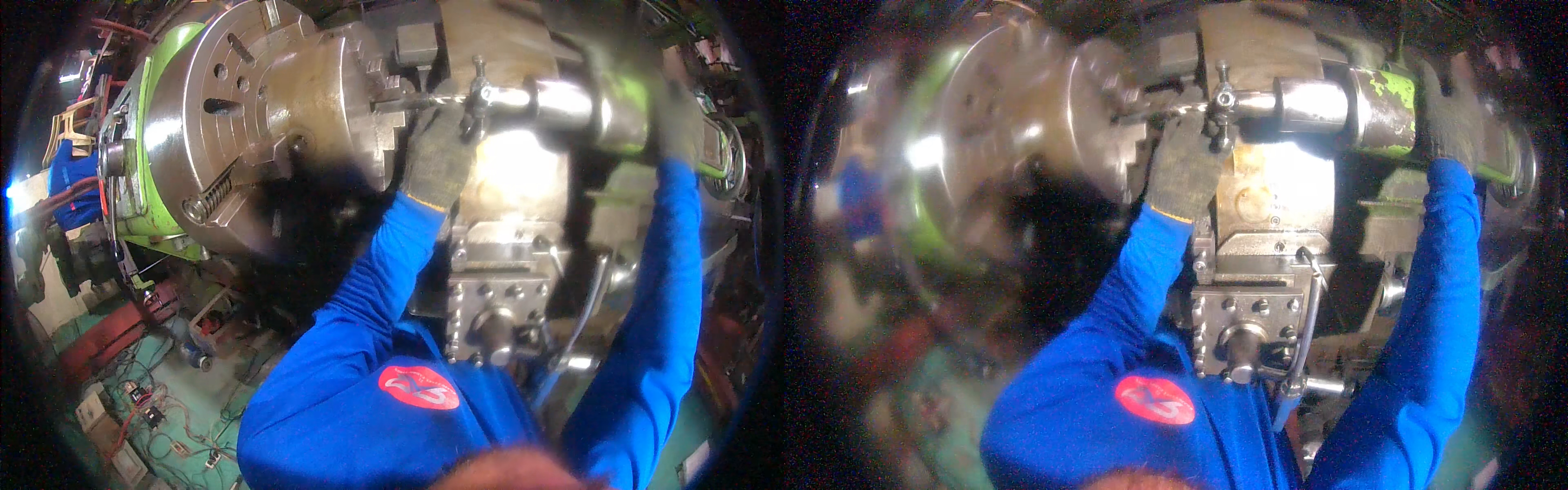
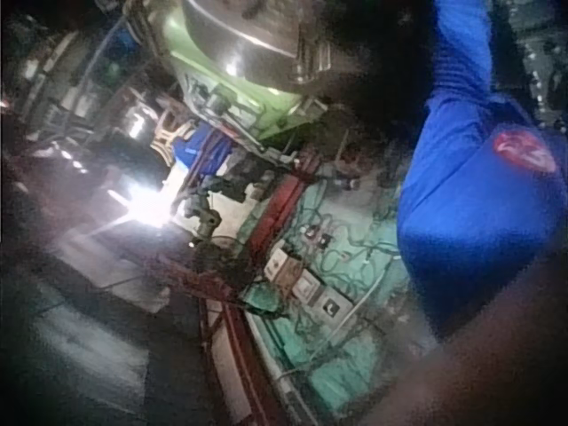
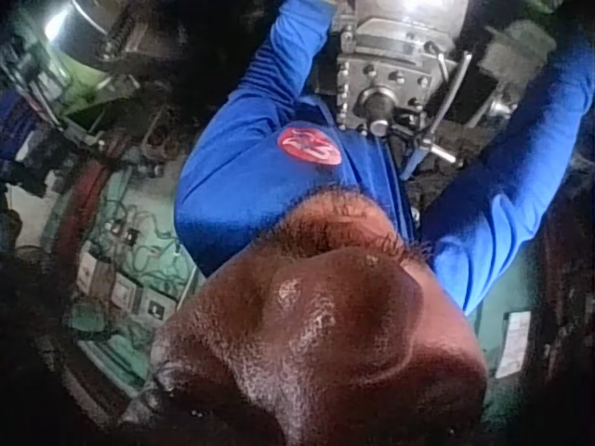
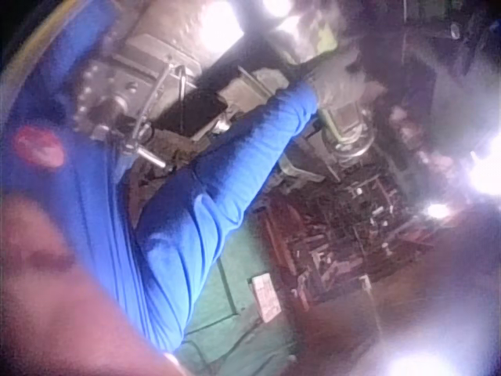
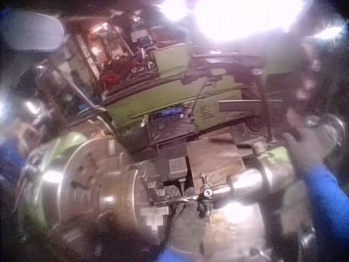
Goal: The person operates a large green industrial lathe, using both hands to manipulate the machine's control levers and knobs. The camera, mounted on the person's head, vibrates intensely as the machine runs, showing the hands adjusting the tool post and chuck area.
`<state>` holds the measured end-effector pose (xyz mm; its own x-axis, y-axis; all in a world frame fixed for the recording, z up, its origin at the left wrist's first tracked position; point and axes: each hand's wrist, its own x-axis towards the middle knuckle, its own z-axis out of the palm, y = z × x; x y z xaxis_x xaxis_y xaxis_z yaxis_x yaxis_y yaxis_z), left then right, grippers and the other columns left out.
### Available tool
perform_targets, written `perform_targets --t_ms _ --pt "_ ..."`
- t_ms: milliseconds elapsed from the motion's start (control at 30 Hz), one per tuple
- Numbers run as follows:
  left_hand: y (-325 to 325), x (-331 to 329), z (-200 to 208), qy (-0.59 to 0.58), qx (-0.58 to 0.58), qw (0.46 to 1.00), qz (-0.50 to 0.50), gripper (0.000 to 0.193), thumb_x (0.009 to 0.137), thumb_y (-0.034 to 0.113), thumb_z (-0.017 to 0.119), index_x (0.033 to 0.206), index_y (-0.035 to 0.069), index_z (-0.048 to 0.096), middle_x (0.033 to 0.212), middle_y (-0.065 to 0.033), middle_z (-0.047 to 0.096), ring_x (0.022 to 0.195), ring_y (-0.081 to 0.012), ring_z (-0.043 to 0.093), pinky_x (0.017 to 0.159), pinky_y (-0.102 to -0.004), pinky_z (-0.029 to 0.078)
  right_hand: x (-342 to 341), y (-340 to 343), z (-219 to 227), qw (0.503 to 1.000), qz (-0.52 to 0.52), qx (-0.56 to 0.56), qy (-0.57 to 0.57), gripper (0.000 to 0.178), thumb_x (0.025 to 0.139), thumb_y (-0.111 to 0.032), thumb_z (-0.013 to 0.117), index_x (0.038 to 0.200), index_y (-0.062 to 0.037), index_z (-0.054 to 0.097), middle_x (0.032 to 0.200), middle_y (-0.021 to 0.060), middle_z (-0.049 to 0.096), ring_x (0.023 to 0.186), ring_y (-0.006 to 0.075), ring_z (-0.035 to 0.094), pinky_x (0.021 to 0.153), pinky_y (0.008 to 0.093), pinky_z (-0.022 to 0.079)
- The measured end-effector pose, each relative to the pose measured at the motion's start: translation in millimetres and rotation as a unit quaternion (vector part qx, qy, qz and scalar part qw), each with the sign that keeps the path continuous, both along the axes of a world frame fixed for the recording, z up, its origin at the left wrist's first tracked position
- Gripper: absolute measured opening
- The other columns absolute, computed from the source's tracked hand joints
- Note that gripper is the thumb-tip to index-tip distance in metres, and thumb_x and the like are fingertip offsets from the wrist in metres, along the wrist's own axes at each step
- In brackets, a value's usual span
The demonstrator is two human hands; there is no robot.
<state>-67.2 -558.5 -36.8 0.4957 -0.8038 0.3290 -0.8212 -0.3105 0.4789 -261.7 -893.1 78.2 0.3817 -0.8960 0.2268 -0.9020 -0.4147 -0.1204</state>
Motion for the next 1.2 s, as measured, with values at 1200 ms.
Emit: perform_targets --t_ms 1200 --pt "-1.0 -5.4 37.2 0.123 -0.135 0.983 0.034 0.015 0.085 0.008 0.067 0.098 0.001 0.065 0.096 -0.0152 0.063 0.093 -0.0351 0.06 0.088 -0.042 0.05 8.7 18.6 9.3 1.0 -0.017 -0.02 0.008 0.076 0.09 -0.067 0.057 0.127 -0.0005 0.067 0.131 0.0294 0.061 0.123 0.0434 0.059 0.104 0.0485 0.045"
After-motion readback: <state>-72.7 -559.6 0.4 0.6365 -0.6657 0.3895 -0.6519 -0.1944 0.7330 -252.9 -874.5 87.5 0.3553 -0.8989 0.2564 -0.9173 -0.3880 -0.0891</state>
